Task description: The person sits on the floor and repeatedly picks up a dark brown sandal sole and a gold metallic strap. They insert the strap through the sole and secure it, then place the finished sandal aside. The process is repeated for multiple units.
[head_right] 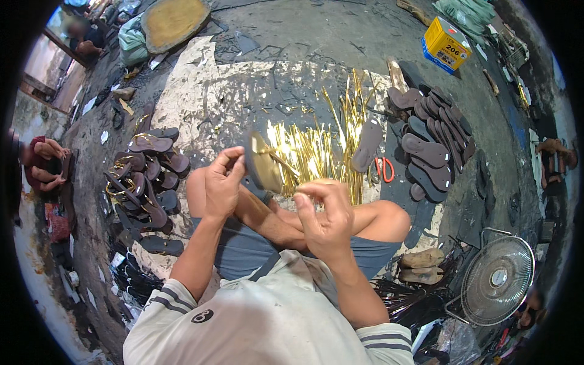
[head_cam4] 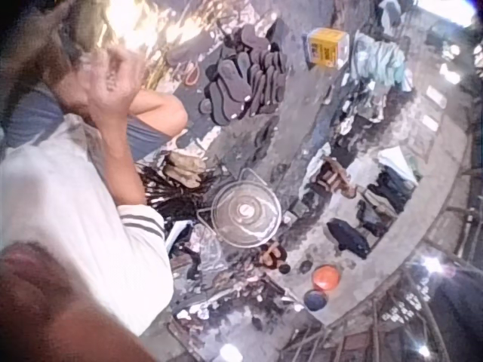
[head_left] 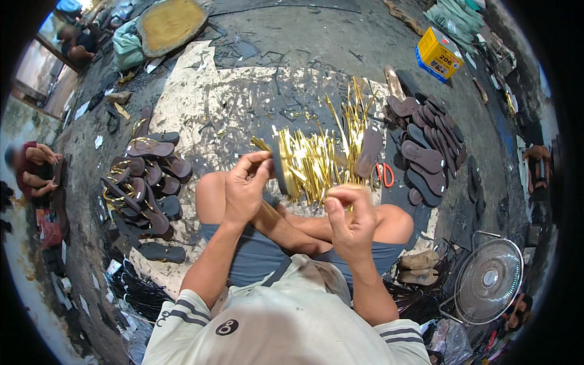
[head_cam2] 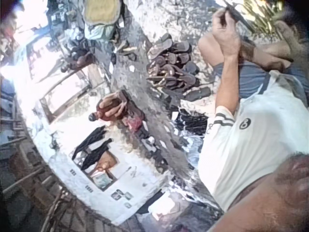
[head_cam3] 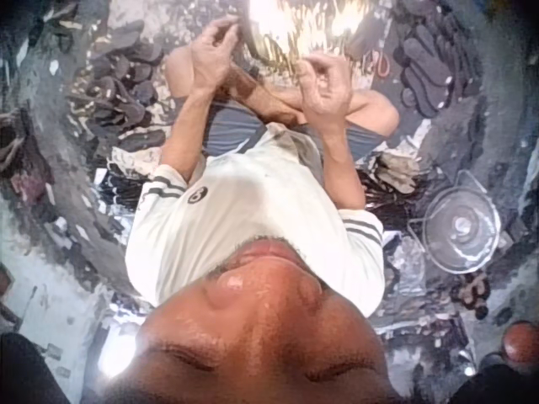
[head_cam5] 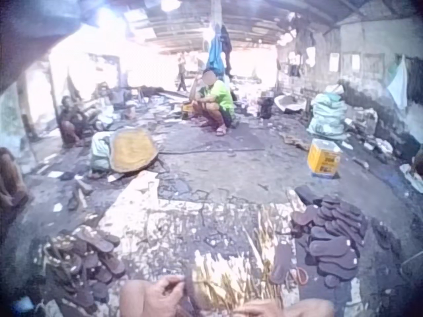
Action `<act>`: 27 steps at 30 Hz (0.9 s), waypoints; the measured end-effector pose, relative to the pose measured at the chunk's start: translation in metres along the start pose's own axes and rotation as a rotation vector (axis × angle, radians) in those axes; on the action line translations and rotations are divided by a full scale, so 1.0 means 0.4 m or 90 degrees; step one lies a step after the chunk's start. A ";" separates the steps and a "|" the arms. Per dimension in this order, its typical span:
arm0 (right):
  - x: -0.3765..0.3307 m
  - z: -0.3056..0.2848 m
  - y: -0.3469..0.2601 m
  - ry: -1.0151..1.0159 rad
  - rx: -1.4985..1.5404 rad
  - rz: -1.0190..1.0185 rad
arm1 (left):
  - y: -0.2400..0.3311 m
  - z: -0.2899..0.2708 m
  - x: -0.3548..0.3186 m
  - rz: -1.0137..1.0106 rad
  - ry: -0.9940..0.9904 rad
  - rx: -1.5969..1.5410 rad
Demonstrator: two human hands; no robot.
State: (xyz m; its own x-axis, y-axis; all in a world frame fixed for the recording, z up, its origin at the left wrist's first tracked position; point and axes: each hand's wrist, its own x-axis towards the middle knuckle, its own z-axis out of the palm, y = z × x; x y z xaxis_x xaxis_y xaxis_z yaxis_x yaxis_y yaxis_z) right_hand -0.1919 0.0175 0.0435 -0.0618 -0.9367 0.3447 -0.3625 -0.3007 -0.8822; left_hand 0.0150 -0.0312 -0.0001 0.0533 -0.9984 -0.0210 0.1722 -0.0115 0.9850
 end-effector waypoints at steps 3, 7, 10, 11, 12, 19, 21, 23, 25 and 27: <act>-0.046 0.035 0.101 -0.119 0.507 0.529 | -0.072 0.067 -0.038 -0.001 0.062 -0.045; -0.031 0.068 0.208 -0.001 0.551 0.512 | -0.145 0.058 -0.112 -0.041 -0.004 -0.061; -0.021 0.041 0.214 -0.061 0.449 0.454 | -0.057 0.031 -0.052 0.192 -0.012 0.247; -0.025 0.038 0.210 -0.071 0.428 0.472 | -0.016 0.062 -0.049 0.234 -0.083 0.311; -0.007 0.038 0.208 -0.082 0.409 0.472 | 0.017 0.085 -0.034 0.292 -0.153 0.374; -0.011 0.037 0.177 -0.093 0.513 0.448 | 0.017 0.072 -0.053 0.310 -0.145 0.290; -0.004 0.036 0.159 -0.081 0.510 0.453 | 0.020 0.063 -0.051 0.309 -0.174 0.288; 0.001 0.036 0.167 -0.089 0.494 0.455 | 0.036 0.050 -0.040 0.366 -0.247 0.321; 0.008 0.026 0.179 -0.101 0.482 0.482 | 0.084 0.064 -0.035 0.412 -0.325 0.385; 0.023 0.038 0.168 -0.048 0.502 0.479 | 0.065 0.059 -0.028 0.362 -0.350 0.357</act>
State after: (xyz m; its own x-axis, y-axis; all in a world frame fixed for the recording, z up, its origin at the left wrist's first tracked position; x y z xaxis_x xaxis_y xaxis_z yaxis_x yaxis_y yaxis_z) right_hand -0.2026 -0.0140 -0.0176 0.0485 -0.9292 -0.3664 0.4446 0.3486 -0.8251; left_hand -0.0043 -0.0219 0.0297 -0.5087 -0.7482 0.4260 -0.2393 0.5981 0.7648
